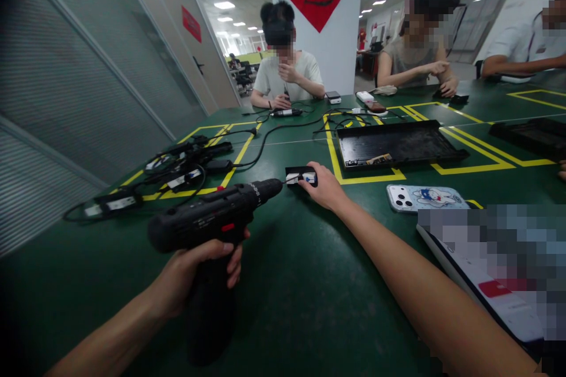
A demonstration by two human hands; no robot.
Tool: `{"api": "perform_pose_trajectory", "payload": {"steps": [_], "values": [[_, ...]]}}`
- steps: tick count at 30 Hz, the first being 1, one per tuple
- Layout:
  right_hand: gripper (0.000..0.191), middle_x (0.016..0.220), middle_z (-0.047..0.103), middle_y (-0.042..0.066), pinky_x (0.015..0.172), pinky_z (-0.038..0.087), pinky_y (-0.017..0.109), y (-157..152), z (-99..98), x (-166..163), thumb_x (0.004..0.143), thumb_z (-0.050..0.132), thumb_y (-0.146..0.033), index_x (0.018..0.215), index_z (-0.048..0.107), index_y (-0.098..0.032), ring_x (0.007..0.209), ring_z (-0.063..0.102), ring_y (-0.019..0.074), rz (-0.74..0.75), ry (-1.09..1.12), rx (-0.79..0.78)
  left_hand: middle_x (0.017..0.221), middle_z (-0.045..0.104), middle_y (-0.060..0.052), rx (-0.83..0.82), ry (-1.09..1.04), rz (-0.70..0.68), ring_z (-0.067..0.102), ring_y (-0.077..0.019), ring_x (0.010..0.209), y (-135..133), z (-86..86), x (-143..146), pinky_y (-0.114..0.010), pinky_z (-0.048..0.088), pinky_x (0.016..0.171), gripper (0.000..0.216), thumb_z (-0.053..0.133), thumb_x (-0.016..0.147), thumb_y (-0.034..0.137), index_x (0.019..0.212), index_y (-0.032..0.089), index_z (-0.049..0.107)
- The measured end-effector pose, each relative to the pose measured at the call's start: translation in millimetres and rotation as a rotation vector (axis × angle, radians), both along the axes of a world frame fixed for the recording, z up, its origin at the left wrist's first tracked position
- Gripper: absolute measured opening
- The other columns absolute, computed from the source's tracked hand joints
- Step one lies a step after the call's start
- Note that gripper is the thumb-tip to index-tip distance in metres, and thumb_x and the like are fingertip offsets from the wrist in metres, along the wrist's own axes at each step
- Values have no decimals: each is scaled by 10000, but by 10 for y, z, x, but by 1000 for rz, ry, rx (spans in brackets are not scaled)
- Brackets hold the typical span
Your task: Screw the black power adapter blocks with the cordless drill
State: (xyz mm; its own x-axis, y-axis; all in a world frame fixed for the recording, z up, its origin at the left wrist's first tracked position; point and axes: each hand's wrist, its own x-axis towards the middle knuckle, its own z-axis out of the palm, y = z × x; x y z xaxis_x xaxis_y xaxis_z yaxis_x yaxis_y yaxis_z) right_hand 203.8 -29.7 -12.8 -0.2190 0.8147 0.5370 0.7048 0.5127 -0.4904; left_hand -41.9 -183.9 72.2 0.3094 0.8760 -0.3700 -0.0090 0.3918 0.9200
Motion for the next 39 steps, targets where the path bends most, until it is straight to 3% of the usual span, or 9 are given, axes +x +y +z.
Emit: {"api": "perform_pose_trajectory", "payload": {"steps": [39], "values": [[324, 1155, 585, 73, 815, 496, 424, 11, -10, -1, 889, 541, -323, 1179, 529, -179, 961, 601, 208, -2, 9, -2, 621, 520, 3, 21, -31, 6, 540, -144, 536, 17, -58, -20, -297, 432, 565, 264, 485, 779, 265, 994, 118, 527]]}}
